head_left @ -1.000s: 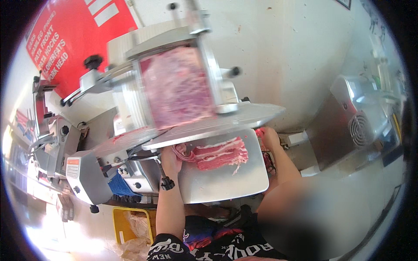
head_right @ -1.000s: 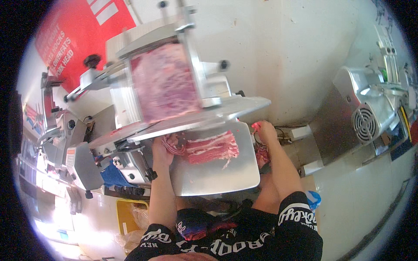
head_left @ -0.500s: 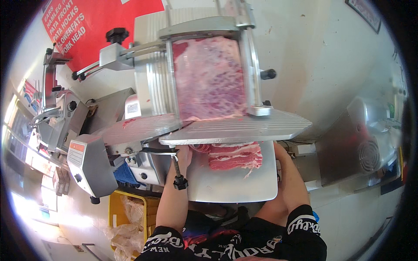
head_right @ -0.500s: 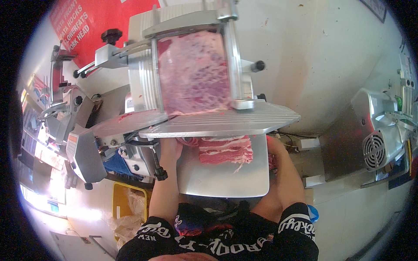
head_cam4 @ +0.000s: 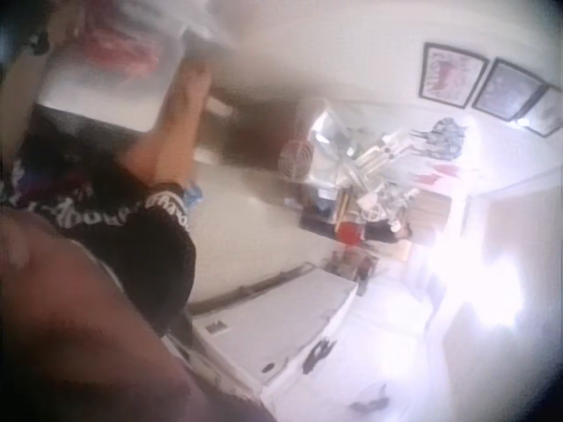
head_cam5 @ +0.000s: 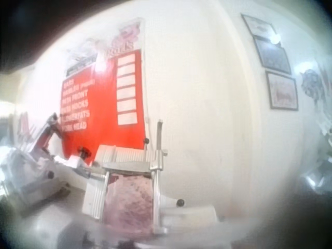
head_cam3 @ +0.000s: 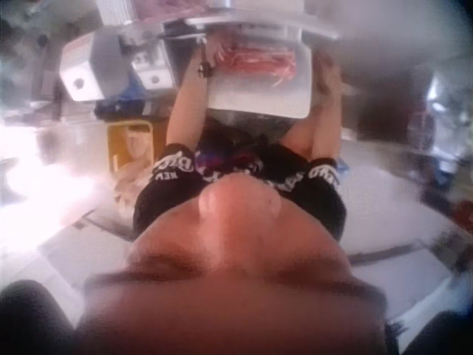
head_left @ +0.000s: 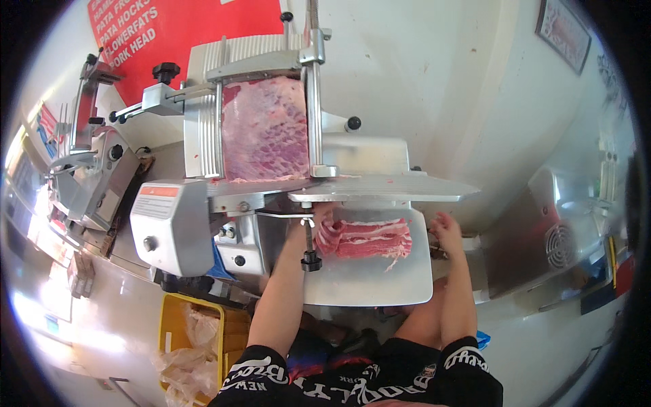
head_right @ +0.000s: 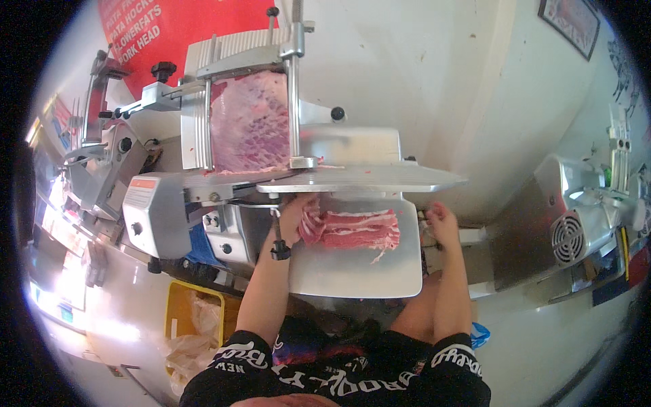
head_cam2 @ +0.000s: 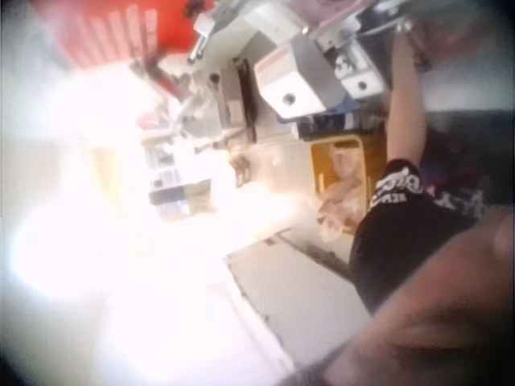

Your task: The person sits on the floor and uses a meat slicer to cut a large piece of meat into thin slices. They repeatedly feed the meat through the slicer, collect the slices, and place them into a plastic bag.

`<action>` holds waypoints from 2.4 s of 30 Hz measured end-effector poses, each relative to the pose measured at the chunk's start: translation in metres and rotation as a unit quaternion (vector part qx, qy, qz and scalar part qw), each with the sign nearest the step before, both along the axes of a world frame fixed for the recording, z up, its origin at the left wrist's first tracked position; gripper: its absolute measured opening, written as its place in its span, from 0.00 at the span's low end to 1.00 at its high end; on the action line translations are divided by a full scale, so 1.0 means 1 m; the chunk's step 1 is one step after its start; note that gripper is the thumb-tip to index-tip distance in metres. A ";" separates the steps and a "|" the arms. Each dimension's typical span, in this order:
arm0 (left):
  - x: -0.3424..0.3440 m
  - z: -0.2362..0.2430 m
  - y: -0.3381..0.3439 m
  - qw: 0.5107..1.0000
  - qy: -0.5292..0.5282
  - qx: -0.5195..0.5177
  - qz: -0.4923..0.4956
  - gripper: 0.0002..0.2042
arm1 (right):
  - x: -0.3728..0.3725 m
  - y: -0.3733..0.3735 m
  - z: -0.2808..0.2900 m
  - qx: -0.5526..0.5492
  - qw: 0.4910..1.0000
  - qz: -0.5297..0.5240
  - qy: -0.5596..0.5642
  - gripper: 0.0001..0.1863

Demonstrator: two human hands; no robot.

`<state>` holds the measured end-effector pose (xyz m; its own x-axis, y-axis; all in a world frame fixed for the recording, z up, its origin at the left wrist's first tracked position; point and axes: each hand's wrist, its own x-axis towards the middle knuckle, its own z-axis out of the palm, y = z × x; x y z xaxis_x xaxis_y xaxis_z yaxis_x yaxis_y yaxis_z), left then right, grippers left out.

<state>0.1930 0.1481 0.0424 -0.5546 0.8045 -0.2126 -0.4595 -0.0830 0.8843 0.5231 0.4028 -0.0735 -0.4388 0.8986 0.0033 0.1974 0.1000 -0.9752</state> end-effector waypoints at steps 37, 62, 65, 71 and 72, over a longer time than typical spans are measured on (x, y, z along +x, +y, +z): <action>-0.008 -0.003 0.012 0.998 -0.002 0.047 0.045 0.24 | -0.129 -0.223 0.351 0.538 0.808 0.133 0.200 0.24; 0.010 0.022 -0.010 0.976 -0.010 0.164 0.145 0.12 | -0.176 -0.203 0.160 0.434 0.879 0.188 -0.067 0.59; -0.014 -0.008 -0.005 0.980 -0.026 0.172 0.093 0.15 | -0.185 -0.205 0.160 0.461 0.862 0.205 -0.044 0.57; -0.024 -0.041 0.013 0.990 0.000 0.125 0.071 0.21 | -0.183 -0.205 0.149 0.483 0.851 0.188 -0.079 0.40; -0.029 -0.050 0.017 0.989 0.013 0.132 0.059 0.21 | -0.187 -0.200 0.143 0.488 0.849 0.188 -0.075 0.32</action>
<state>0.1638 0.1655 -0.0072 -0.6501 0.7597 0.0121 -0.4096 -0.3638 0.8366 0.3365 0.2024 0.0699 -0.7560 0.2956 0.5840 0.0871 0.9297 -0.3578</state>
